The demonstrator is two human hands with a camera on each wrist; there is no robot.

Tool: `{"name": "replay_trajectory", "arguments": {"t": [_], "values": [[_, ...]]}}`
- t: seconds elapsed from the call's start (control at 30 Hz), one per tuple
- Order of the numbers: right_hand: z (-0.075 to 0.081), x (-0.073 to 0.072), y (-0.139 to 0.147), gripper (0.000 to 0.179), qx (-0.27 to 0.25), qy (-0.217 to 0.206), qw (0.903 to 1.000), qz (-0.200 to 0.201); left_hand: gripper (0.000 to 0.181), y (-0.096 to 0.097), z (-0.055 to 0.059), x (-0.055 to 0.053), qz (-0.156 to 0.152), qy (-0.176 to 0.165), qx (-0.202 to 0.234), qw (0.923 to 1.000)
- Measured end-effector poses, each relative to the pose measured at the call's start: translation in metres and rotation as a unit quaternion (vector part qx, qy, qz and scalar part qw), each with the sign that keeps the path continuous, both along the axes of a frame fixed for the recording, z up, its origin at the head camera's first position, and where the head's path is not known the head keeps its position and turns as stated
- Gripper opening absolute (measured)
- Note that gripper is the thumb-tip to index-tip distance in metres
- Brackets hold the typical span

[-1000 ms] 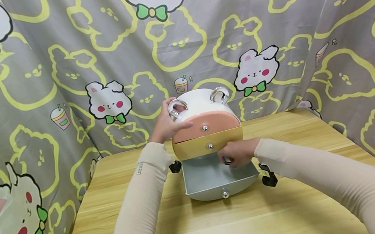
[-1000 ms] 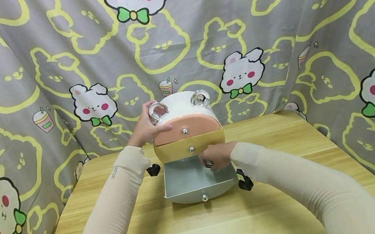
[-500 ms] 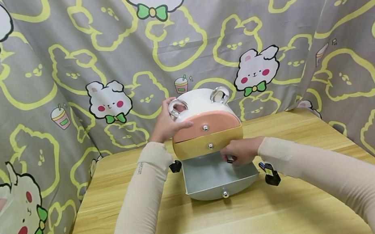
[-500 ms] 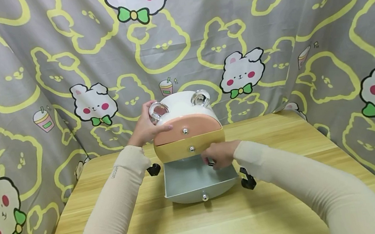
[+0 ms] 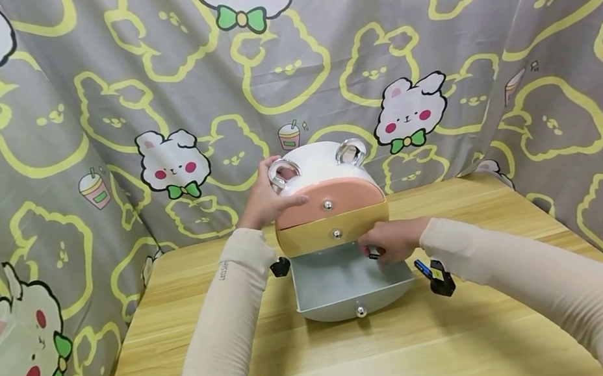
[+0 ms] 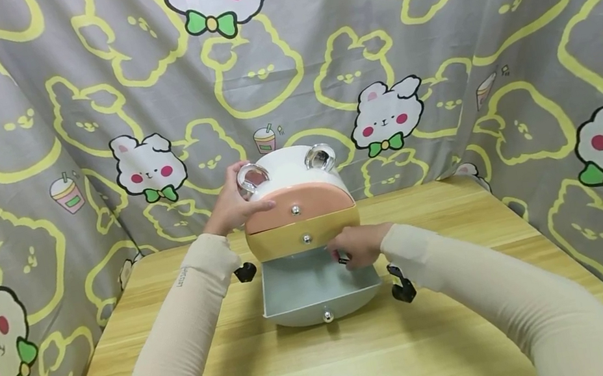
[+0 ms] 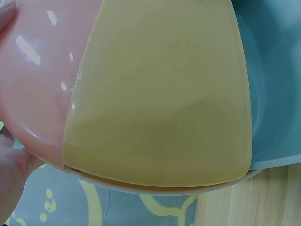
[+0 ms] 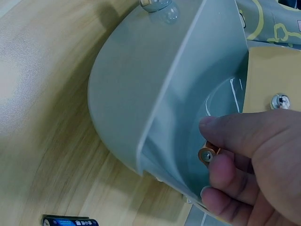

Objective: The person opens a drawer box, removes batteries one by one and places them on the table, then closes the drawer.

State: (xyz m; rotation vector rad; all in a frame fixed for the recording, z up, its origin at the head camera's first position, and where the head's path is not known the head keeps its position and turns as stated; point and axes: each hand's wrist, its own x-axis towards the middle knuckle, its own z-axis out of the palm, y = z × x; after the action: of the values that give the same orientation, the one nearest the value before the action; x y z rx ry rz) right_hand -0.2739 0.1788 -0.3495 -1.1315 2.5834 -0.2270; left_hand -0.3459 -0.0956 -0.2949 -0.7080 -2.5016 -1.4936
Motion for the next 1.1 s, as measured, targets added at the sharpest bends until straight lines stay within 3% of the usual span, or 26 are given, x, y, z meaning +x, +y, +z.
{"name": "replay_trajectory", "arguments": {"t": [1.1], "values": [[0.006, 0.004, 0.017, 0.017, -0.011, -0.017, 0.9993, -0.030, 0.109, 0.000, 0.000, 0.000, -0.001, 0.001, 0.006, 1.0000]]}}
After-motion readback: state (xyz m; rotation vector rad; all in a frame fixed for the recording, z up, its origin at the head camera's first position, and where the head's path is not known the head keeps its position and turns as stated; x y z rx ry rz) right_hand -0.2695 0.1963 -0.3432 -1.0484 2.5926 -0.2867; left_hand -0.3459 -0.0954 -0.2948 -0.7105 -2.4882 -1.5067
